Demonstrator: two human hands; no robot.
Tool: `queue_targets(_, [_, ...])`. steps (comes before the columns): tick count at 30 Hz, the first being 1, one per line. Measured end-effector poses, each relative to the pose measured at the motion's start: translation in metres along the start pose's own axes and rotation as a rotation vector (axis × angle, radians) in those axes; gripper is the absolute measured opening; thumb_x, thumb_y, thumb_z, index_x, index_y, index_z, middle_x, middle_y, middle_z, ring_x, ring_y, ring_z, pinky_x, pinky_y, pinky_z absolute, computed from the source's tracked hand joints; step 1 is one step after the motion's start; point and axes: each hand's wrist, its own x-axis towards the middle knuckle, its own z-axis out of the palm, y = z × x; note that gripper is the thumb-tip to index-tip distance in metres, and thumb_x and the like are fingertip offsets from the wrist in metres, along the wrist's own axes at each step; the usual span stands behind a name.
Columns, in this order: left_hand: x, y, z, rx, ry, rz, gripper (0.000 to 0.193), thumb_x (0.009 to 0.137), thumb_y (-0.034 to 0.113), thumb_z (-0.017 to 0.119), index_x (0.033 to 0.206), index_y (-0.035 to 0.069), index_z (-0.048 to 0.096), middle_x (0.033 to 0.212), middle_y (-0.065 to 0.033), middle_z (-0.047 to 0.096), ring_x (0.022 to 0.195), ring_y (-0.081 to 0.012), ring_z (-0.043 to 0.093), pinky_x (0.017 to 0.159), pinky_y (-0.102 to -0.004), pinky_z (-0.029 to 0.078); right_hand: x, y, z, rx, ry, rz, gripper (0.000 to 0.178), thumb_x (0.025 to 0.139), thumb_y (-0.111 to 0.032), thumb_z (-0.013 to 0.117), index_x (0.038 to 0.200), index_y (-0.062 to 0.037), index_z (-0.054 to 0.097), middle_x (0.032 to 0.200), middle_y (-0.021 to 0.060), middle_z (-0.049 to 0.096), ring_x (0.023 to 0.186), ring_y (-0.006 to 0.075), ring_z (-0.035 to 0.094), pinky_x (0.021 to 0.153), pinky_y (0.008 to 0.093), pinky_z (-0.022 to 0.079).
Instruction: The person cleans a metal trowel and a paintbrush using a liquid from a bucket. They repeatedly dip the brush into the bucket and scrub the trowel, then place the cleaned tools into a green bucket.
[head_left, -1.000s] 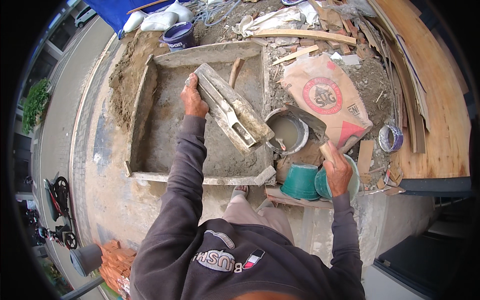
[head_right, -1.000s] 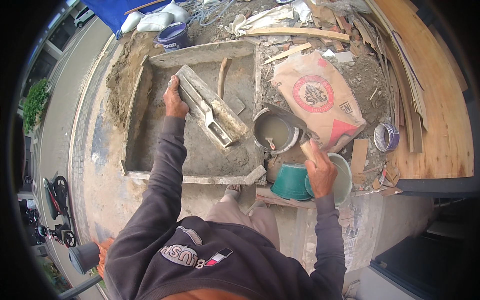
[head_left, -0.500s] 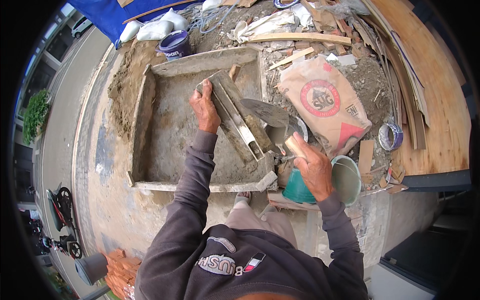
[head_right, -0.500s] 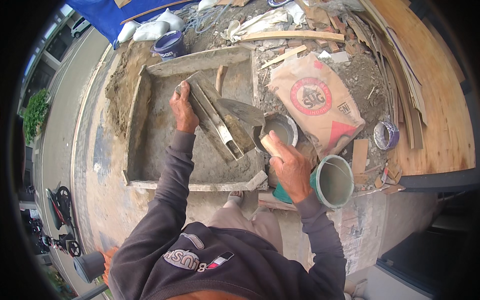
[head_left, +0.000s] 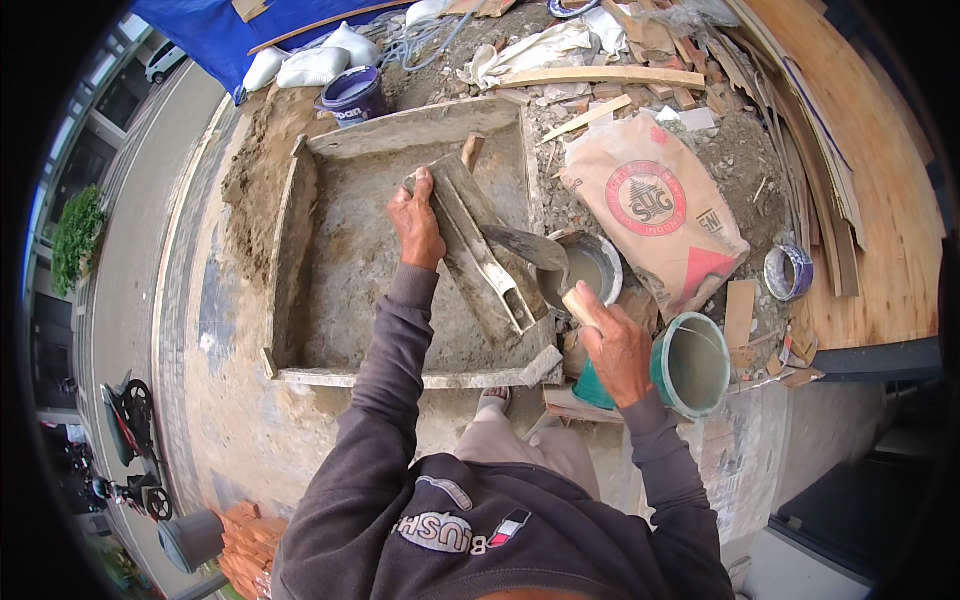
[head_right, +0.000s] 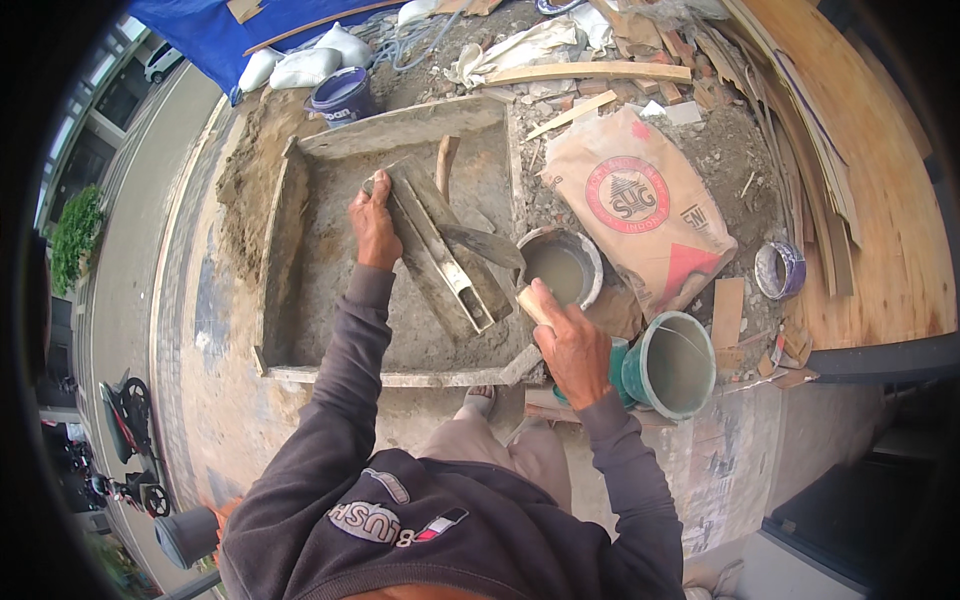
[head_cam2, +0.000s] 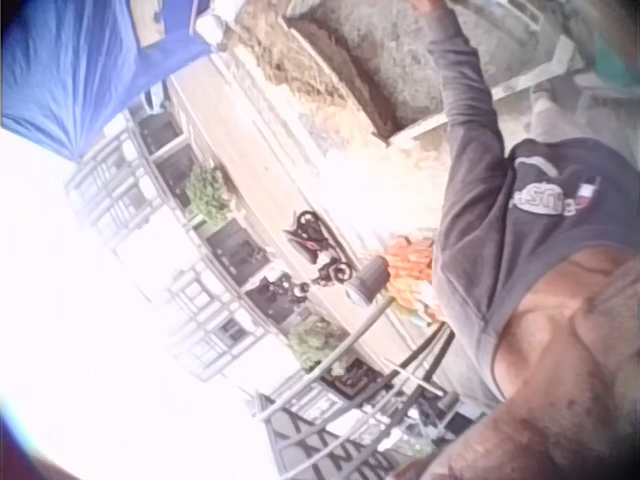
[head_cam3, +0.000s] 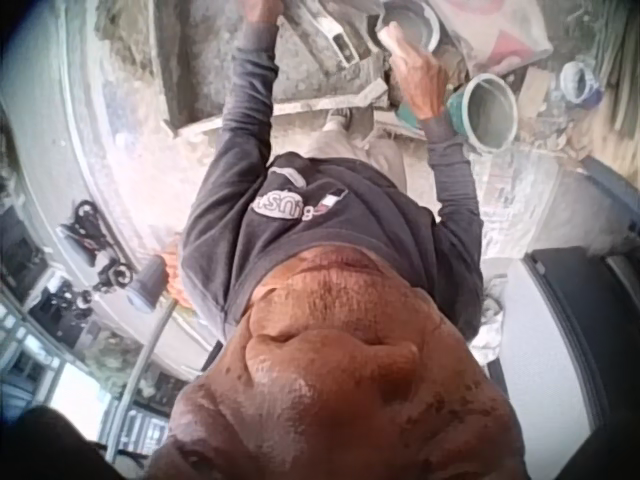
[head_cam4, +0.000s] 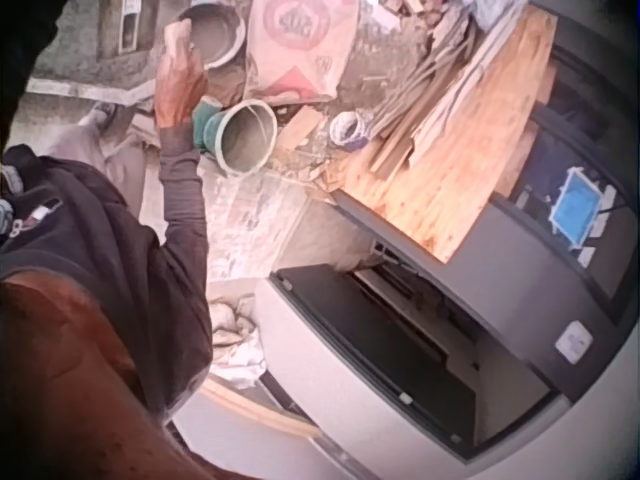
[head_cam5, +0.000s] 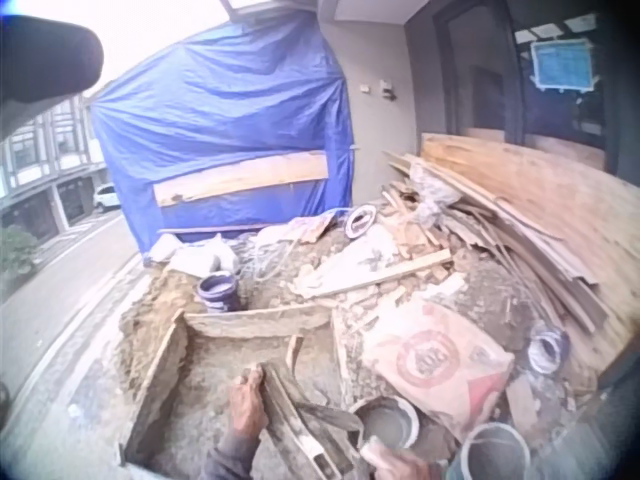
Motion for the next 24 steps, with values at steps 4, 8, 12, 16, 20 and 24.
queue_targets(4, [-0.001, -0.026, -0.008, 0.091, -0.149, 0.089, 0.03, 0.095, 0.034, 0.068, 0.091, 0.005, 0.06, 0.08, -0.0004, 0.06, 0.072, -0.0107, 0.053, 0.065, -0.0311, 0.045, 0.019, -0.006, 0.004, -0.108, 0.094, -0.072, 0.065, 0.081, -0.009, 0.066, 0.143, -0.022, 0.054, 0.082, 0.0153, 0.059, 0.07, 0.0353, 0.064, 0.062, 0.0468, 0.051])
queue_targets(8, [-0.003, -0.029, -0.003, 0.084, -0.174, -0.054, 0.03, 0.094, 0.034, 0.069, 0.092, 0.006, 0.059, 0.081, -0.0012, 0.06, 0.072, -0.0127, 0.055, 0.067, -0.0314, 0.046, 0.022, 0.007, 0.008, -0.157, 0.197, -0.005, 0.066, 0.081, -0.009, 0.067, 0.144, -0.023, 0.052, 0.079, 0.0128, 0.055, 0.067, 0.0332, 0.062, 0.061, 0.0462, 0.05])
queue_targets(12, [0.003, -0.03, -0.013, 0.043, -0.176, -0.002, 0.028, 0.095, 0.033, 0.067, 0.09, 0.007, 0.06, 0.084, -0.0015, 0.061, 0.072, -0.0136, 0.056, 0.068, -0.0317, 0.047, -0.007, 0.019, 0.008, -0.046, 0.135, -0.018, 0.066, 0.079, -0.008, 0.066, 0.142, -0.023, 0.056, 0.081, 0.0114, 0.057, 0.066, 0.0319, 0.062, 0.059, 0.0453, 0.05])
queue_targets(16, [0.001, -0.034, -0.015, 0.049, -0.243, -0.006, 0.027, 0.095, 0.033, 0.066, 0.089, 0.007, 0.06, 0.083, -0.0013, 0.06, 0.072, -0.0125, 0.055, 0.065, -0.0317, 0.046, -0.023, 0.016, 0.017, -0.053, 0.074, -0.065, 0.068, 0.078, -0.007, 0.066, 0.143, -0.0237, 0.055, 0.08, 0.0119, 0.057, 0.065, 0.0326, 0.063, 0.057, 0.0453, 0.05])
queue_targets(20, [-0.005, -0.033, -0.008, 0.109, -0.231, -0.032, 0.028, 0.096, 0.034, 0.066, 0.088, 0.008, 0.06, 0.082, -0.0007, 0.06, 0.07, -0.0115, 0.054, 0.063, -0.0306, 0.044, -0.006, 0.012, 0.011, -0.119, 0.106, 0.053, 0.069, 0.079, -0.009, 0.066, 0.145, -0.0241, 0.051, 0.08, 0.0135, 0.058, 0.067, 0.0341, 0.062, 0.06, 0.0463, 0.05])
queue_targets(24, [-0.007, -0.025, -0.001, 0.114, -0.097, -0.087, 0.028, 0.096, 0.035, 0.066, 0.087, 0.009, 0.06, 0.08, 0.0008, 0.059, 0.07, -0.0095, 0.052, 0.061, -0.0294, 0.043, -0.015, 0.015, 0.002, 0.11, 0.101, 0.079, 0.061, 0.081, -0.009, 0.064, 0.141, -0.0195, 0.057, 0.083, 0.0171, 0.063, 0.071, 0.0368, 0.064, 0.065, 0.0472, 0.05])
